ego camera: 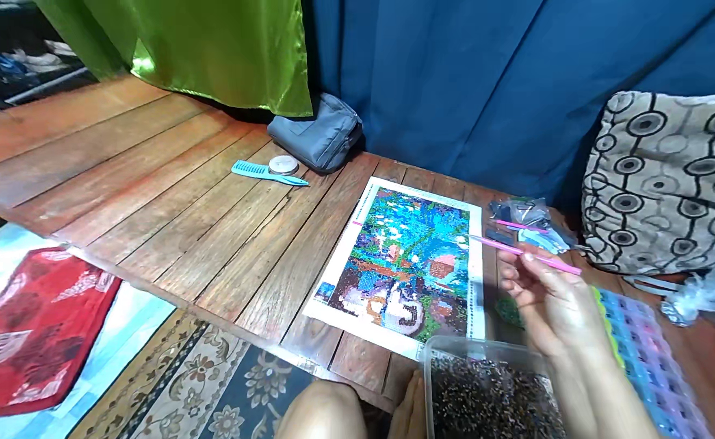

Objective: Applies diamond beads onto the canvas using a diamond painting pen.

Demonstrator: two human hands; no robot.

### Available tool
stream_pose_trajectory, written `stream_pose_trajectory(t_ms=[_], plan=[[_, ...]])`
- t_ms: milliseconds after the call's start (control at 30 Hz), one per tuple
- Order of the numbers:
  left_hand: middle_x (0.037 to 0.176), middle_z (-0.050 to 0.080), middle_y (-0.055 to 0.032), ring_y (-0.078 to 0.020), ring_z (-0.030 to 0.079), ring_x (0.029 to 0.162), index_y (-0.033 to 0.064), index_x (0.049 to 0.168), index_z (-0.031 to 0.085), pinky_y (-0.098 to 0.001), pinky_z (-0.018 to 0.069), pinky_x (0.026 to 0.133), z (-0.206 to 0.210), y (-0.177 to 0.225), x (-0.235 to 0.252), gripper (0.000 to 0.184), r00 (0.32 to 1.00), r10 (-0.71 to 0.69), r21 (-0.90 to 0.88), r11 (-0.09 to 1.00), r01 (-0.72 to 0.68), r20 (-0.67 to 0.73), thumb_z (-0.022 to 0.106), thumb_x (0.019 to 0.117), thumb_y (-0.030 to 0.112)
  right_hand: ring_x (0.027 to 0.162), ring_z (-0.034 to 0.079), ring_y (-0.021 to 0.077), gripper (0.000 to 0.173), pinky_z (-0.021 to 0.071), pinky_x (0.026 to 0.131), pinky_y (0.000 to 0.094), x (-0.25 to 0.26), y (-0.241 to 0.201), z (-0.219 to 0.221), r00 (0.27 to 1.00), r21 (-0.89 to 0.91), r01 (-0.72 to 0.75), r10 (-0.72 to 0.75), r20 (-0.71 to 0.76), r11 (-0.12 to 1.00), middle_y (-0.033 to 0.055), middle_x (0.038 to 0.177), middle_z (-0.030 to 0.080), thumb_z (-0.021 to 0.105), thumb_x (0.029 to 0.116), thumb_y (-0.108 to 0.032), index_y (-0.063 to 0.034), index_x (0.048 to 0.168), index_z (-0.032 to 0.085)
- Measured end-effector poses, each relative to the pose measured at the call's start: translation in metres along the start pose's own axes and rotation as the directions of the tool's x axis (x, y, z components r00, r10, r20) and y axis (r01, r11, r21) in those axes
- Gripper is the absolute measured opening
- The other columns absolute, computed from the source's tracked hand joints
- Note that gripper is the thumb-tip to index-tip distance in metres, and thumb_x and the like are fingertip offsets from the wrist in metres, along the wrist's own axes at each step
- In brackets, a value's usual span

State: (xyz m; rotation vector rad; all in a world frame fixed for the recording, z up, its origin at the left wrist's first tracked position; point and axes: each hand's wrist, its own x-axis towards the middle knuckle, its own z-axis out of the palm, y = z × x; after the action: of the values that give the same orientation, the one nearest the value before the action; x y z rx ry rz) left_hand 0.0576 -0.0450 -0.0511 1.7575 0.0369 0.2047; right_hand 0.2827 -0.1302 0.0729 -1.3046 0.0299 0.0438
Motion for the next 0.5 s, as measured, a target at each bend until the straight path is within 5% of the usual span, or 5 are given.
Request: stream_pose_trajectory(t_ms=[200, 367, 500], plan=[[0.154, 0.035, -0.037, -0.04, 0.038, 0.146, -0.0206, 0.148, 0.03, -0.0462, 0.0281, 0.122, -0.002, 0.007, -0.004, 0.079, 1.0, 0.004, 0.059, 0.998, -0.004, 0.0, 0.056, 0.0989, 0.036, 0.062, 0.067, 0.003, 0.02, 0.0565, 0.057, 0.0175, -0.059, -0.01, -0.066, 0.983, -0.22, 0.182, -0.179, 0.034, 0.958, -0.0053, 0.082, 0.074, 0.041, 0.1034, -0.003, -0.0068, 0.108, 0.06], [0.155, 0.035, -0.0353, -0.0399, 0.036, 0.148, -0.0184, 0.149, 0.031, -0.0466, 0.0267, 0.123, 0.0, -0.004, 0.001, 0.076, 0.999, 0.029, 0.105, 0.994, -0.026, -0.03, 0.061, 0.0935, 0.024, 0.067, 0.066, -0.0004, 0.012, 0.0575, 0.062, 0.0169, -0.114, 0.019, -0.108, 0.966, -0.44, 0.249, -0.252, 0.052, 0.863, -0.0062, 0.084, 0.07, 0.055, 0.0955, 0.002, 0.004, 0.105, 0.061], [0.154, 0.039, -0.0331, -0.038, 0.038, 0.147, -0.0151, 0.148, 0.038, -0.0448, 0.0281, 0.122, 0.003, -0.014, 0.002, 0.075, 0.997, 0.047, 0.148, 0.988, -0.039, -0.054, 0.057, 0.0939, 0.032, 0.063, 0.064, -0.0043, 0.016, 0.0558, 0.059, 0.014, -0.132, 0.038, -0.122, 0.968, -0.486, 0.215, -0.252, -0.012, 0.847, -0.0063, 0.081, 0.071, 0.053, 0.0955, -0.006, 0.0045, 0.102, 0.064]])
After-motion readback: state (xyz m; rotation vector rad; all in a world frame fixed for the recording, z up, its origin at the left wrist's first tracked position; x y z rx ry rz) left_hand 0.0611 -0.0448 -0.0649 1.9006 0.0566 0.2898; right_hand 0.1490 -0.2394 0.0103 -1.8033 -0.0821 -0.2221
